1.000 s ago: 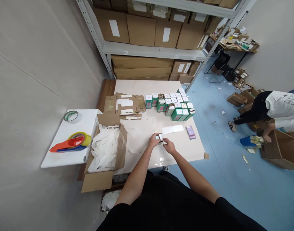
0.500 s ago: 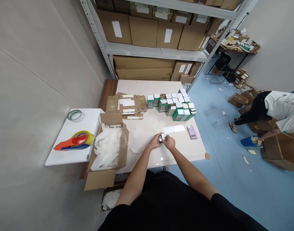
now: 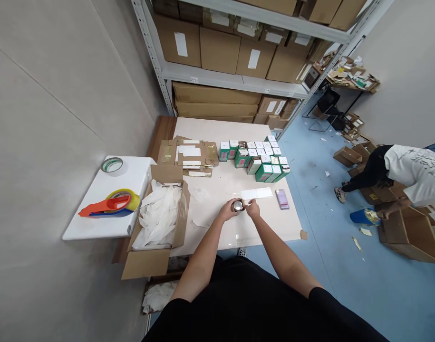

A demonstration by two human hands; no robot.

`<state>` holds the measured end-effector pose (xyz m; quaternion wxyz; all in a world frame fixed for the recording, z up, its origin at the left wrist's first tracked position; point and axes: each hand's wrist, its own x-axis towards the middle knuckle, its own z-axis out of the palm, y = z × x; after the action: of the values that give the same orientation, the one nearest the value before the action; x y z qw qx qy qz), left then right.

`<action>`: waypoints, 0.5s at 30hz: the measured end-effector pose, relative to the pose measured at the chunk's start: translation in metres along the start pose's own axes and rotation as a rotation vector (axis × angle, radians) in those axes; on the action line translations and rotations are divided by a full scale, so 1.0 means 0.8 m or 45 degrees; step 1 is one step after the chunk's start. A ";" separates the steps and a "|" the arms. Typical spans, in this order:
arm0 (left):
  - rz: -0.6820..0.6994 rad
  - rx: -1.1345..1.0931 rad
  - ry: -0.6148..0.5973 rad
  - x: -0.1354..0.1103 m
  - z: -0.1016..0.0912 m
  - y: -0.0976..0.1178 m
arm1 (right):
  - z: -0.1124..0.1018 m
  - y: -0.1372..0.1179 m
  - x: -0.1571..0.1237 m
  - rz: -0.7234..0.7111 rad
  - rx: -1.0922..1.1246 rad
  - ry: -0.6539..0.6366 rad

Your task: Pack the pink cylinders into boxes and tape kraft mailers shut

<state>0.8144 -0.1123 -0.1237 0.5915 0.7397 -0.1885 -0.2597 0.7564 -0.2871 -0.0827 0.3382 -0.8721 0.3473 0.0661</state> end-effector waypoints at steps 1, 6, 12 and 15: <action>0.007 -0.007 -0.002 0.000 -0.001 -0.001 | 0.000 -0.001 -0.001 -0.010 -0.019 0.009; 0.027 0.014 -0.024 0.001 -0.002 -0.006 | 0.011 -0.008 -0.012 -0.212 0.003 0.001; 0.037 0.029 -0.055 0.002 -0.002 0.004 | 0.023 -0.036 -0.019 -0.171 -0.274 -0.044; 0.030 0.006 -0.053 0.002 -0.004 0.008 | 0.022 -0.046 -0.018 -0.223 -0.320 -0.069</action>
<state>0.8178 -0.1119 -0.1173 0.5888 0.7332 -0.2101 -0.2674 0.7718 -0.2485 -0.0712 0.2402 -0.9324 0.2497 0.1026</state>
